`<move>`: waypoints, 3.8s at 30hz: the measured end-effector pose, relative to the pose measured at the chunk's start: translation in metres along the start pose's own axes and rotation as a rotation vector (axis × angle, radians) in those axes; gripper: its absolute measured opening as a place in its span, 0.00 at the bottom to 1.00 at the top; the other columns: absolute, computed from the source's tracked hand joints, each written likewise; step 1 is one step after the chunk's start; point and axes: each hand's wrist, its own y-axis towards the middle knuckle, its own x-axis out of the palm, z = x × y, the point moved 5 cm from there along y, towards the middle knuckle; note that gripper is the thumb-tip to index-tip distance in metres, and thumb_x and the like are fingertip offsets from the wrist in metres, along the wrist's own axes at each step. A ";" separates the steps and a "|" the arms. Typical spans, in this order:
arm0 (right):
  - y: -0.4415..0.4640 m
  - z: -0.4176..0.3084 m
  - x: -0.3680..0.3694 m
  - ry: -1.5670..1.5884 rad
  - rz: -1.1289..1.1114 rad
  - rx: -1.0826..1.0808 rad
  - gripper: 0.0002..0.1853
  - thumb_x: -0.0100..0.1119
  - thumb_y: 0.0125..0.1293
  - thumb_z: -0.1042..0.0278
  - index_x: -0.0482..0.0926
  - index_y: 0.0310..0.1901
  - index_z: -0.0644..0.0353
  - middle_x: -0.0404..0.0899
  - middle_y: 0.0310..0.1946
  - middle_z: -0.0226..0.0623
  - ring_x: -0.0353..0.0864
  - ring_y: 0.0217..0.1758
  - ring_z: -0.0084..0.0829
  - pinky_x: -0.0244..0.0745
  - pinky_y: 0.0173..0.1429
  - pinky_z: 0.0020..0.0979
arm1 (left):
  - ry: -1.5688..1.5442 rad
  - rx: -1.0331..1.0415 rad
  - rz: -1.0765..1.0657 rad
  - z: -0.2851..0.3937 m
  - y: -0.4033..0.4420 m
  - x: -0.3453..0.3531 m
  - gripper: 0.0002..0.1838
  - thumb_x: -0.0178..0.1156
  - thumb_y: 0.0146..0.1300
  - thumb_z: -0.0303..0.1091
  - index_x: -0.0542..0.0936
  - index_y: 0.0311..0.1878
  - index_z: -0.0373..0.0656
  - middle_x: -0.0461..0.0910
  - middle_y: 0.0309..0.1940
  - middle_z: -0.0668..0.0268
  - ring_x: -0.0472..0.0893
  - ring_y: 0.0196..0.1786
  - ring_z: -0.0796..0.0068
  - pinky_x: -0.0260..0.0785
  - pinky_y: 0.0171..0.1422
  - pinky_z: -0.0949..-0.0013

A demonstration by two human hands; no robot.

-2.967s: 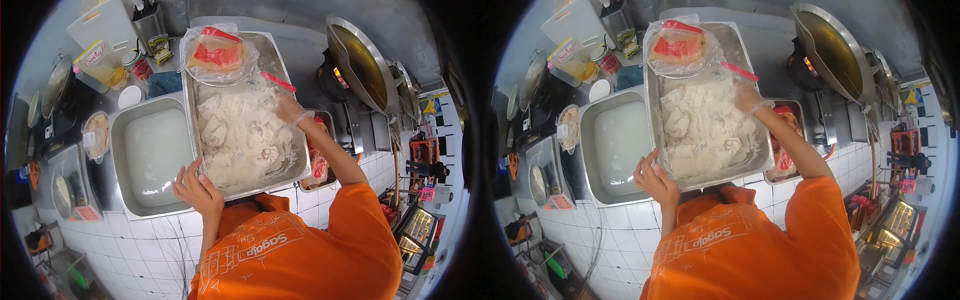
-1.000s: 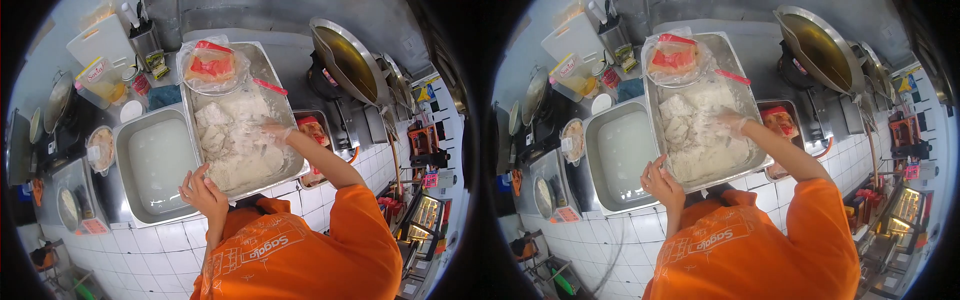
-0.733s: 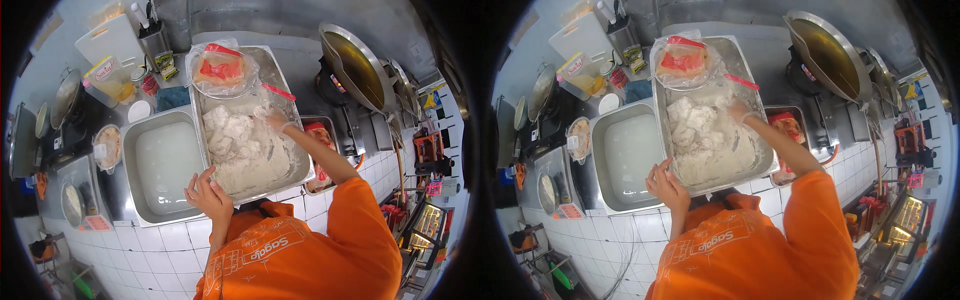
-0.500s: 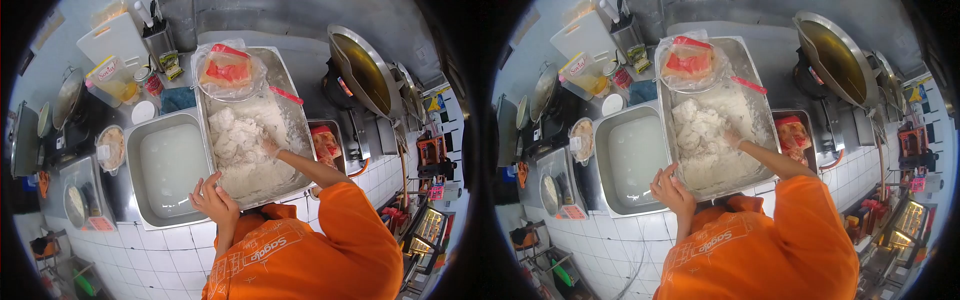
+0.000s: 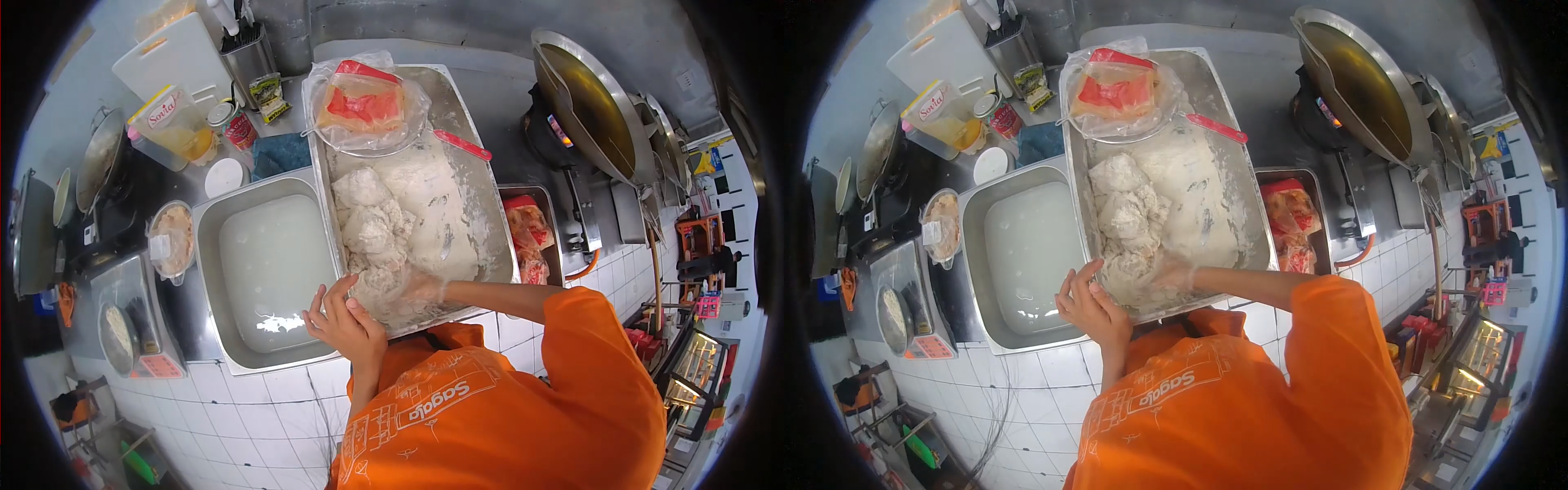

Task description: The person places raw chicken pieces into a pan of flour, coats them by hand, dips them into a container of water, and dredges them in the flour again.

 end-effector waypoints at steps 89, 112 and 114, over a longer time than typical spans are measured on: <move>0.043 -0.005 -0.213 -0.492 0.440 -0.094 0.41 0.68 0.57 0.56 0.64 0.68 0.73 0.67 0.67 0.60 0.66 0.73 0.51 0.60 0.76 0.40 | -0.016 -0.036 0.016 -0.004 -0.003 -0.003 0.20 0.37 0.78 0.39 0.82 0.50 0.54 0.83 0.53 0.74 0.68 0.68 0.57 0.42 0.76 0.48; 0.089 0.042 -0.226 -0.395 0.354 -0.304 0.17 0.58 0.68 0.56 0.80 0.48 0.62 0.77 0.53 0.58 0.75 0.61 0.51 0.68 0.64 0.49 | -0.024 -0.035 -0.003 -0.003 -0.001 -0.003 0.20 0.37 0.78 0.38 0.82 0.50 0.52 0.82 0.54 0.73 0.68 0.68 0.58 0.41 0.77 0.48; 0.083 0.058 -0.238 0.036 0.514 -0.112 0.14 0.57 0.67 0.62 0.82 0.42 0.64 0.80 0.50 0.58 0.78 0.57 0.47 0.69 0.64 0.48 | -0.063 -0.055 -0.022 -0.006 -0.003 -0.001 0.19 0.38 0.76 0.37 0.82 0.50 0.55 0.82 0.55 0.75 0.66 0.70 0.57 0.36 0.77 0.42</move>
